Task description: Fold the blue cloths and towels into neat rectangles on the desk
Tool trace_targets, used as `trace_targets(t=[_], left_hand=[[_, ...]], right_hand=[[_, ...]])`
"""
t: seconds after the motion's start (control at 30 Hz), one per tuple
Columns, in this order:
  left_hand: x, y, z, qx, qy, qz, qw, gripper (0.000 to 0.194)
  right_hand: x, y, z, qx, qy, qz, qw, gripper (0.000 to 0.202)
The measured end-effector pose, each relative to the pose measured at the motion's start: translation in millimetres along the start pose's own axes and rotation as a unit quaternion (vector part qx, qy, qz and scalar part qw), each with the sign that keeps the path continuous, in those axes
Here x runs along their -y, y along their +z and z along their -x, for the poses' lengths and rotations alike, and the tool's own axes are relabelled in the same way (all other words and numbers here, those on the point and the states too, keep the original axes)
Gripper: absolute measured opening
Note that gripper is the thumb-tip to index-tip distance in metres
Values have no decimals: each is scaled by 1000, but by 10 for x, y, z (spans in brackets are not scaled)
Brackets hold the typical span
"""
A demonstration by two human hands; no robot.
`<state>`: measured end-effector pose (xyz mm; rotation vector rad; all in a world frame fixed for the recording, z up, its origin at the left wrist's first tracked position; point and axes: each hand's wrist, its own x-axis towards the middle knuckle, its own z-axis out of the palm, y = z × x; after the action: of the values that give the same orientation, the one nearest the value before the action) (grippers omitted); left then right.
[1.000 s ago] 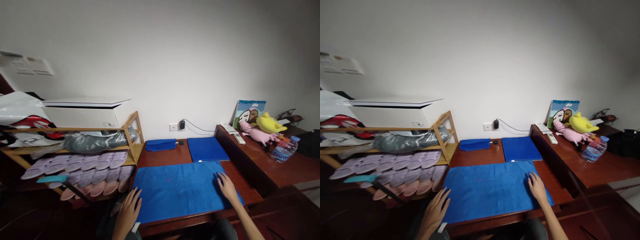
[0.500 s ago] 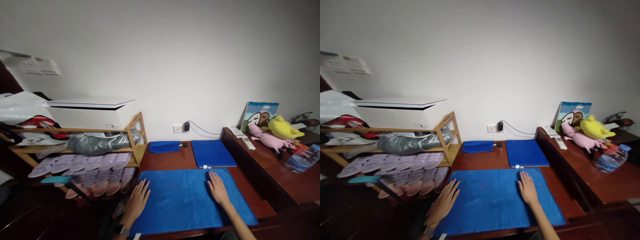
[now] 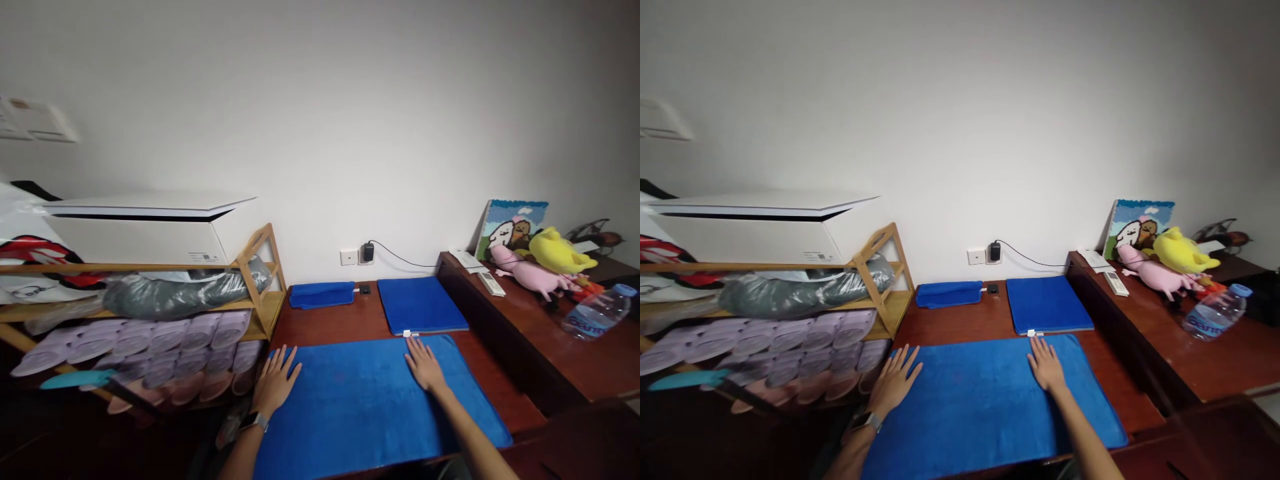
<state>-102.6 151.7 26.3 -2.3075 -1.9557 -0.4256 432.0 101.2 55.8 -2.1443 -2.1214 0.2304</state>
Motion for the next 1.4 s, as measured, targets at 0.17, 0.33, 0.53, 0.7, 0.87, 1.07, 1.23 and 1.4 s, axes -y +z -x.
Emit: trace_targets(t=[0.17, 0.33, 0.53, 0.7, 0.87, 1.07, 1.23, 1.4], left_hand=[[-38, -14, -9, -7, -2, 8, 1000, 68], [-8, -114, -21, 0, -2, 4, 1000, 64], [-304, -125, -163, -54, 67, 21, 996, 59], [-390, -97, -201, 7, 51, 32, 998, 60], [-4, -120, -137, 22, 10, 22, 999, 67], [85, -80, -135, 5, 14, 17, 1000, 67], [47, -119, -192, 18, 2, 17, 1000, 67], [50, -212, -225, 36, -14, 9, 999, 67]], right_hand=[[-938, -110, 33, 7, 105, 38, 994, 72], [-894, -216, -99, -17, 146, 72, 987, 71], [631, -17, -197, -96, -55, -18, 994, 66], [1469, 191, -175, -11, -161, -66, 985, 71], [489, 77, -160, -5, -68, -35, 997, 69], [-1076, -6, -44, -24, 105, 10, 994, 71], [-1225, -50, -31, -7, 125, 28, 992, 75], [-1004, -275, -71, 12, 146, 19, 989, 75]])
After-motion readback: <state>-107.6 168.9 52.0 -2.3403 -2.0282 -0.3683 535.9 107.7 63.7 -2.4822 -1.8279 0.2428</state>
